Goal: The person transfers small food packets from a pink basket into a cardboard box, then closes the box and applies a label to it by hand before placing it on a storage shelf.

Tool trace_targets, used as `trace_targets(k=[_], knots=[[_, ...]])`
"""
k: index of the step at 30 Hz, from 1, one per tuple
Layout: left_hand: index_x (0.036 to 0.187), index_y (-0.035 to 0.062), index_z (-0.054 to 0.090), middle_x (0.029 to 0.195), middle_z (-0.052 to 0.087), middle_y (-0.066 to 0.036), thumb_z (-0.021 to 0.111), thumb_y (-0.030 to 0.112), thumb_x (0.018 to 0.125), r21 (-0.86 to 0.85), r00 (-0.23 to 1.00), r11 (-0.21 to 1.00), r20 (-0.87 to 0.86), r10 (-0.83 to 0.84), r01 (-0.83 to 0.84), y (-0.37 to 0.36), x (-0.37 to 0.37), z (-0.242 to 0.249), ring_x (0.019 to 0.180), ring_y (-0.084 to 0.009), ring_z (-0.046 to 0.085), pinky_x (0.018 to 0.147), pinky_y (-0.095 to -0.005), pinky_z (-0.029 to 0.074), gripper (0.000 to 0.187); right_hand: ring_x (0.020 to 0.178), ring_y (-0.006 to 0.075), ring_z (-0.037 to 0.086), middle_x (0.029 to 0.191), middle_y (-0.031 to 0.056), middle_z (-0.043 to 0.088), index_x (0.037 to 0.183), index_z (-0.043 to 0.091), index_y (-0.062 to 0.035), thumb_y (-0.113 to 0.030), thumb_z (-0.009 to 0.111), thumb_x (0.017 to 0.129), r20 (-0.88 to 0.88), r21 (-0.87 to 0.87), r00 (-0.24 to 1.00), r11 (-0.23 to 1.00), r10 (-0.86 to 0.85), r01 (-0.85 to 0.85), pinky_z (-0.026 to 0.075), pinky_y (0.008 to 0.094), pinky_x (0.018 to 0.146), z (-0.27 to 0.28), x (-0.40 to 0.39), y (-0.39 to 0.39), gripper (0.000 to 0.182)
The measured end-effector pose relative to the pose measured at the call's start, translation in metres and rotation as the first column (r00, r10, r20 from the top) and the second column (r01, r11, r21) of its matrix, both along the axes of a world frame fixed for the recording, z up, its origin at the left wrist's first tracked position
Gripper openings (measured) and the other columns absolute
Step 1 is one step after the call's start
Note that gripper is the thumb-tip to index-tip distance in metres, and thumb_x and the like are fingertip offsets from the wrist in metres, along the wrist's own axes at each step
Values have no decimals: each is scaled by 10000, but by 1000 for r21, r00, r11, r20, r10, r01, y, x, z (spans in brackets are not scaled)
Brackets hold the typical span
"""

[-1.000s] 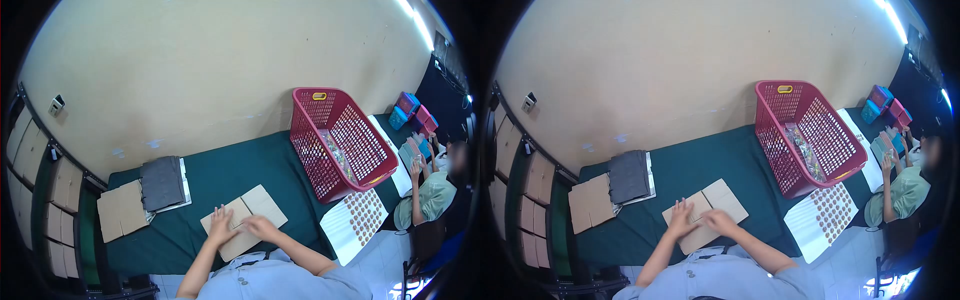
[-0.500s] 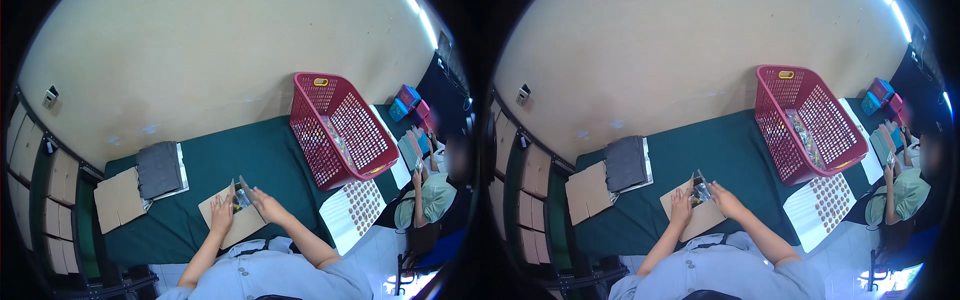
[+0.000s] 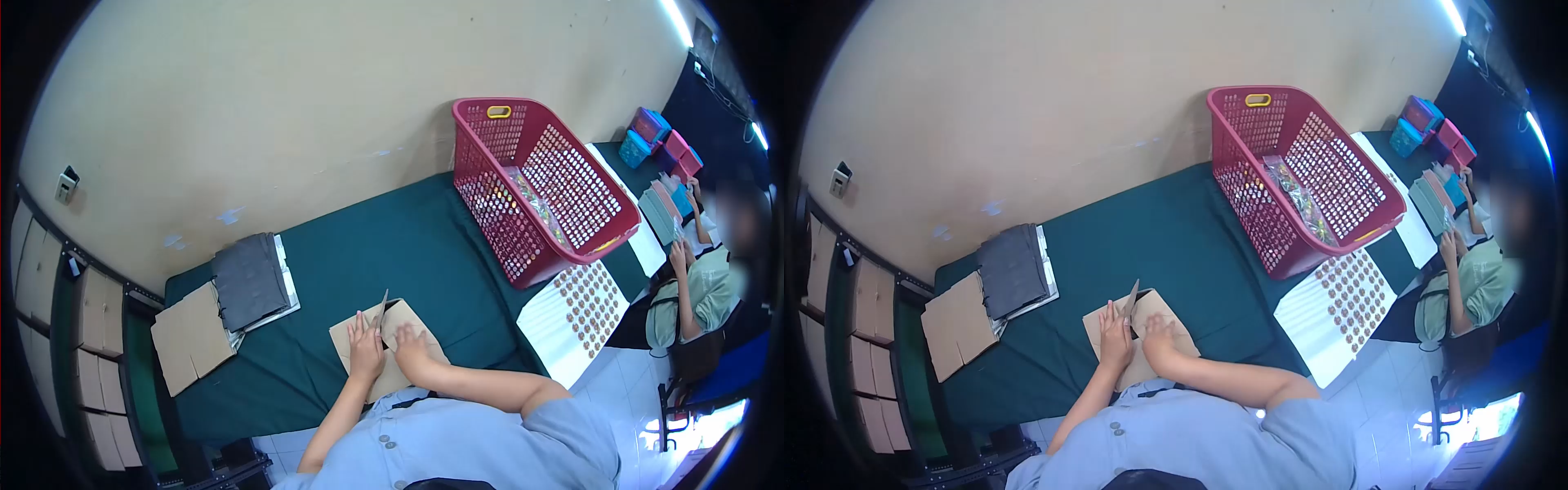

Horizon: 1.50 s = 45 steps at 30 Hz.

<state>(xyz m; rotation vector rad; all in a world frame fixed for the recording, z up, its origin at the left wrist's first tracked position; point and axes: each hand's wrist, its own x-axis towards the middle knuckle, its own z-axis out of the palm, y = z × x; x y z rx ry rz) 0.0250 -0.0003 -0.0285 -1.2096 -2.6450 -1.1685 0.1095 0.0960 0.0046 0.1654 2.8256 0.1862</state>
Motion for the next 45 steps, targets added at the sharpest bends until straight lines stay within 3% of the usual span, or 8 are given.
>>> trace_targets(k=[2,9,12,23,30,35,42,45], knots=[[1257,-4,461,1279,464,-220,366,141,926,-76,998,995,12,-60,60,-3,5,9,1308,-383,276,1056,-564,163,374,1363,352,156,1456,203,212,1340,374,5,-174,501,822,73,-130,994,987,-81,90,251,687,947,-30,-10,-3,563],[1298,68,433,1369,398,-124,359,178,930,-238,1000,971,-15,-20,16,-12,20,6,1317,-313,288,1069,-522,159,391,1236,369,377,1262,212,461,1202,519,-29,-382,495,768,-11,-546,999,837,40,-40,44,692,1001,-8,-1,29,560],[1280,68,461,1339,437,-141,325,195,944,-229,999,973,14,30,-26,-9,19,13,1318,-337,276,1072,-518,147,384,1077,354,511,1065,196,586,1037,608,-28,-509,500,762,-414,-505,905,802,98,-318,118,594,1046,-38,-11,37,565],[1373,162,375,1441,281,-150,404,314,920,-486,989,867,-139,42,-105,42,43,19,1352,-395,158,1040,-617,57,479,953,334,569,962,187,606,854,605,29,-142,525,832,-585,-729,801,516,-129,-450,448,400,866,-33,58,116,190],[1377,165,370,1461,233,-145,433,303,907,-486,996,872,-87,18,-58,134,60,22,1363,-393,111,1038,-623,48,494,815,324,594,833,160,636,851,651,-11,-94,562,739,-627,-594,522,789,-578,159,476,401,780,-65,208,277,166],[1338,116,409,1417,273,-193,495,172,865,-184,977,962,23,212,-204,202,105,32,1338,-381,193,1050,-597,78,484,921,276,572,974,109,609,941,655,-40,-94,594,782,-455,-602,377,591,-806,537,478,375,798,-82,292,316,178],[1151,103,561,1323,409,-176,540,66,754,-82,761,757,85,-643,649,304,239,26,1282,-400,311,1049,-553,219,400,909,284,577,961,111,599,944,636,-21,-114,614,797,-506,-664,367,624,-781,412,487,356,777,-101,307,320,176],[1346,43,358,1443,212,-224,510,206,844,-321,794,733,126,-595,600,332,268,-45,1339,-433,153,1073,-547,130,549,891,296,572,927,139,590,892,619,19,-96,624,768,-553,-616,413,689,-723,381,481,366,784,-102,311,330,170]])
